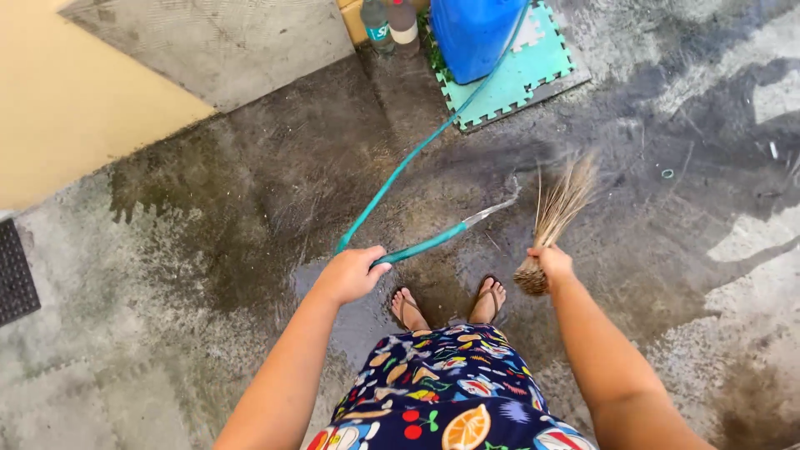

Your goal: The recorder uses a water hose and a broom to clean a concrete outdoor floor and a wall.

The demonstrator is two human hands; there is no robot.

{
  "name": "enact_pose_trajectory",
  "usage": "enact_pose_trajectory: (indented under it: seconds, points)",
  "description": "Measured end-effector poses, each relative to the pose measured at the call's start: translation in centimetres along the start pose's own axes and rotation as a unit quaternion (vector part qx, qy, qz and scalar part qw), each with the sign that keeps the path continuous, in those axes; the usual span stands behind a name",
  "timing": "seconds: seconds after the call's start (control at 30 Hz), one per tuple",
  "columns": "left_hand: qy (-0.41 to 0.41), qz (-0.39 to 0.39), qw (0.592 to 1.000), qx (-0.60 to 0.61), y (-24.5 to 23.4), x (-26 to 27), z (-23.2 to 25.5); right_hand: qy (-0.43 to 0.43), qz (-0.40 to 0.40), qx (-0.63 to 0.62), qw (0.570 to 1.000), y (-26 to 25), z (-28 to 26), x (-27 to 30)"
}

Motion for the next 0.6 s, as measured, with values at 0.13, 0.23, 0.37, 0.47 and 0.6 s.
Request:
enact_pose_trajectory:
  seconds: [0.13,0.23,0.37,0.47,0.6]
  points:
    - [-0.021,0.013,0.999,0.024,0.9,-0.4,1.2,-0.059,-0.051,0.112,0.991,7.9,-2.0,12.1]
    - [-0.009,0.023,0.999,0.026,0.5,-0.6,2.7,0.079,-0.286,0.018,0.955,20.4,3.1,18.5]
    - [0.039,0.016,0.999,-0.009,-0.5,-0.1,3.8,-0.247,-0.446,0.107,0.854,40.4,12.3,14.1]
    - [0.071,-0.001,0.997,-0.041,-1.3,0.7,3.8,-0.26,-0.5,-0.221,0.796,47.3,8.8,17.9]
    - [0.057,0.001,0.998,-0.036,-2.7,1.9,1.5,0.042,-0.479,-0.214,0.85,48.3,10.5,11.1]
Point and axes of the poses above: each hand's wrist, its own x-axis away from the middle knuckle, its own y-axis out of the palm, z = x × y, the point moved 10 cm from there along -x, towards the middle knuckle, and after that the axes turned 11 degrees about y, right-handed, at the moved point
